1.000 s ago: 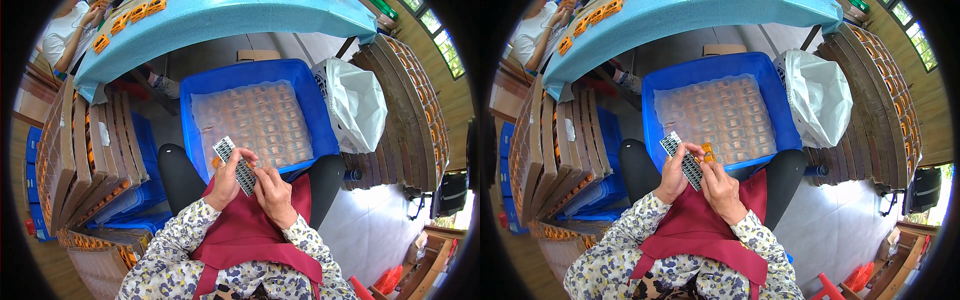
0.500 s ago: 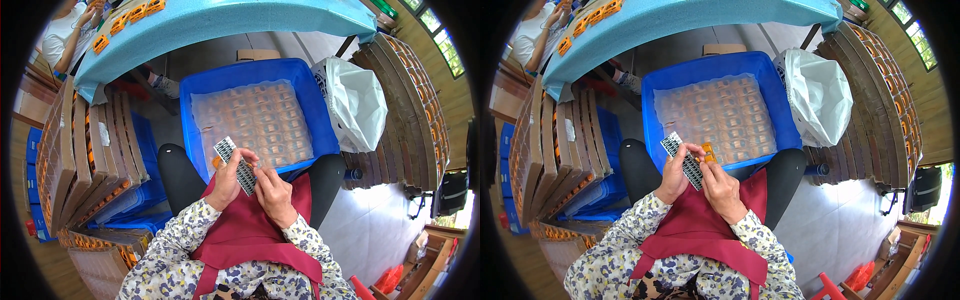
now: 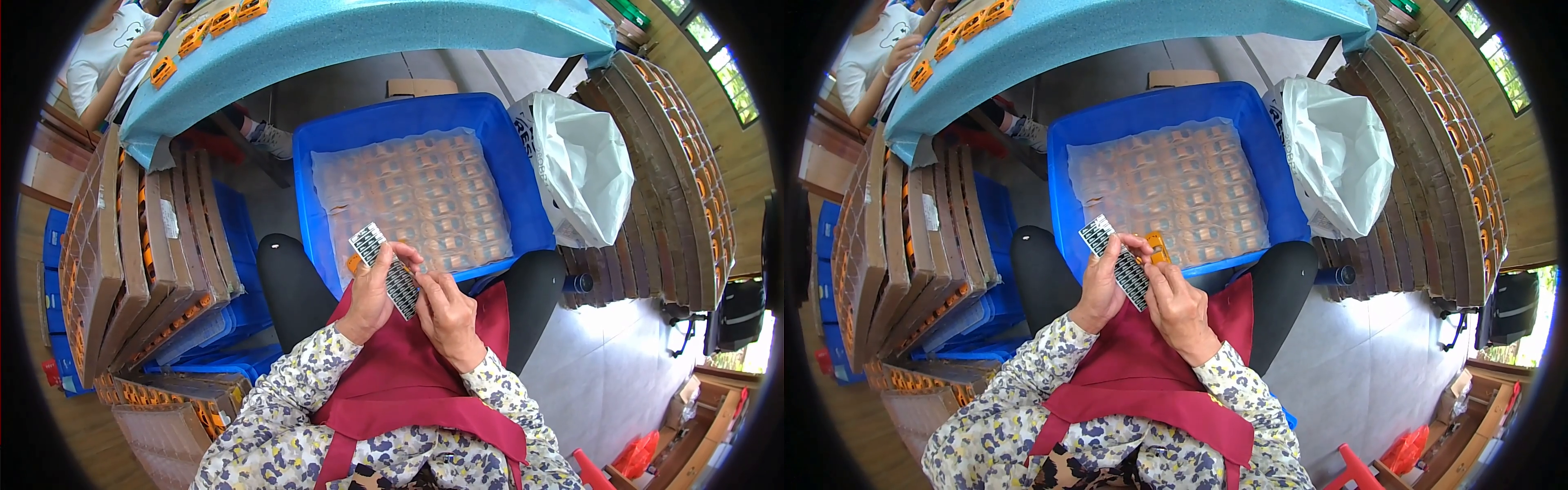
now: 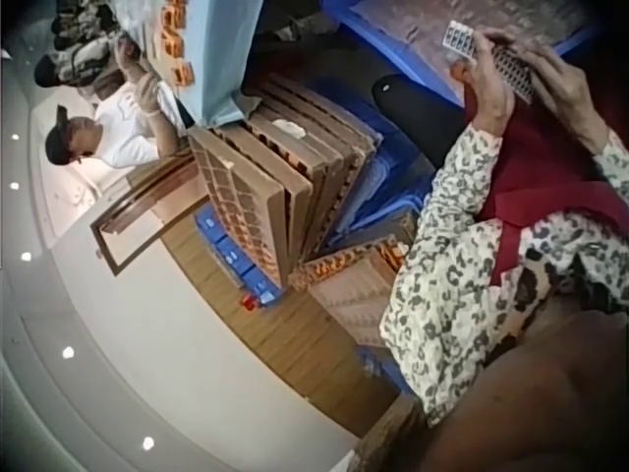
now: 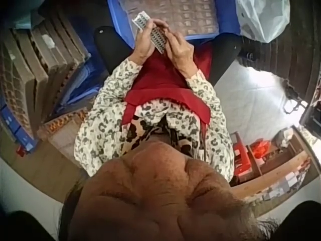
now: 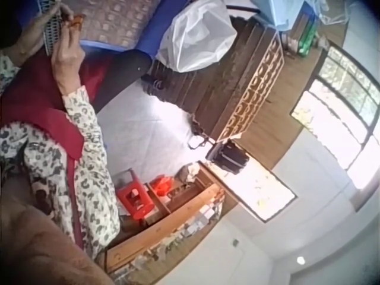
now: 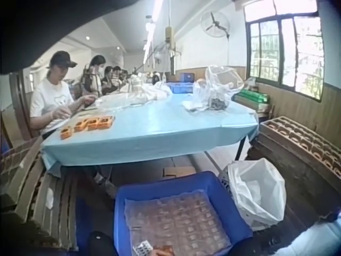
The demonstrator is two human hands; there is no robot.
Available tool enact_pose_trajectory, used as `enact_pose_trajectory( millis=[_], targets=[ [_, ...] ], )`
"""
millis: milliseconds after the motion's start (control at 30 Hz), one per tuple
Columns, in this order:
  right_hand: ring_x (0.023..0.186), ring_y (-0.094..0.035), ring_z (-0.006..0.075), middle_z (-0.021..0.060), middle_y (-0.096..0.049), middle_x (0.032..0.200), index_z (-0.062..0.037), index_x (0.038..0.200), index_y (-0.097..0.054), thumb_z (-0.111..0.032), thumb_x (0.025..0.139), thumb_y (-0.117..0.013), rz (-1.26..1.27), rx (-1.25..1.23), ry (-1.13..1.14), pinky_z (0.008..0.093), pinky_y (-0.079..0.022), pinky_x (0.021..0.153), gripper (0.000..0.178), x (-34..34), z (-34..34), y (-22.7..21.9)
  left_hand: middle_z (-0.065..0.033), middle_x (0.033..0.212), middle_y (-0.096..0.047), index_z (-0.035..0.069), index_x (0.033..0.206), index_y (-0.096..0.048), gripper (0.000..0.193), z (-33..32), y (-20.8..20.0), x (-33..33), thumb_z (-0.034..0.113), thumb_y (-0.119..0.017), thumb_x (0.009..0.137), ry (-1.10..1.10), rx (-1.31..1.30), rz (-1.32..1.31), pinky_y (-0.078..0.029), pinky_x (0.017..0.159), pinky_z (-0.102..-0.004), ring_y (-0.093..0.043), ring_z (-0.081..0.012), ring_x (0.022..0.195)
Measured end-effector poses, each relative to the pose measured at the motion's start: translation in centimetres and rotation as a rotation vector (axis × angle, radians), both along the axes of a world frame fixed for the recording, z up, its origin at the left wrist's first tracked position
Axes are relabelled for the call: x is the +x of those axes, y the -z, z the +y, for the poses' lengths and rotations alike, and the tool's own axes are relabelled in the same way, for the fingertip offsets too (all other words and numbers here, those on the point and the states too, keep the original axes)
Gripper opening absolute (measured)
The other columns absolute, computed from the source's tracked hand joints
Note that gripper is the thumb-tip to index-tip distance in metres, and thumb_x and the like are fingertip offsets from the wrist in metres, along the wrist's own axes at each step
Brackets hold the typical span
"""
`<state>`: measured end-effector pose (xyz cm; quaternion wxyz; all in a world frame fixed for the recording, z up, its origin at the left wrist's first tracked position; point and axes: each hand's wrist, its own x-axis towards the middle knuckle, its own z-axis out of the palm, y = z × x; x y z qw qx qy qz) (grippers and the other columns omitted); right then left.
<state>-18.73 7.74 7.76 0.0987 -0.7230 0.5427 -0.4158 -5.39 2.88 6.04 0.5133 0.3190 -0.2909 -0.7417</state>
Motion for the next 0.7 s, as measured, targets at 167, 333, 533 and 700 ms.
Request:
enact_pose_trajectory(
  millis=[167, 333, 533, 700],
  targets=[
    [0.073, -0.066, 0.0258, 0.0114, -0.063, 0.093, -0.0006, 0.105, -0.062, 0.008, 0.074, -0.067, 0.003, 0.016, -0.009, 0.033, -0.054, 0.058, 0.033, -0.12, 0.08, -0.02, -0.007, 0.097, -0.063, 0.003, 0.102, -0.059, 0.038, 0.02, 0.02, 0.0, 0.036, -0.04, 0.104, 0.003, -0.018, -0.023, -0.051, 0.079, -0.0269, -0.058, -0.0116, 0.088],
    [0.073, -0.066, 0.0254, 0.0111, -0.063, 0.093, -0.0007, 0.105, -0.062, 0.007, 0.072, -0.067, 0.042, 0.003, -0.015, 0.0326, -0.054, 0.059, 0.034, -0.17, 0.12, 0.07, -0.0071, 0.097, -0.063, 0.003, 0.102, -0.059, 0.037, 0.03, -0.04, -0.01, 0.035, -0.04, 0.104, 0.004, -0.012, -0.013, -0.05, 0.079, -0.0271, -0.058, -0.0119, 0.088],
    [0.074, -0.066, 0.0244, 0.0108, -0.063, 0.094, -0.0005, 0.105, -0.062, 0.007, 0.07, -0.067, 0.109, -0.036, -0.026, 0.0319, -0.054, 0.06, 0.036, -0.2, 0.05, -0.01, -0.0074, 0.097, -0.063, 0.003, 0.102, -0.059, 0.037, 0.06, -0.04, -0.01, 0.035, -0.041, 0.104, -0.004, 0.0, -0.001, -0.05, 0.079, -0.0273, -0.058, -0.0124, 0.088],
    [0.076, -0.067, 0.0241, 0.0111, -0.064, 0.095, 0.0002, 0.105, -0.062, 0.008, 0.069, -0.066, 0.17, -0.082, -0.034, 0.0314, -0.054, 0.06, 0.036, -0.24, 0.03, 0.2, -0.0079, 0.097, -0.063, 0.003, 0.101, -0.059, 0.037, 0.02, 0.15, 0.08, 0.036, -0.041, 0.103, 0.004, 0.024, 0.015, -0.05, 0.08, -0.0277, -0.058, -0.0131, 0.088]
  ],
)
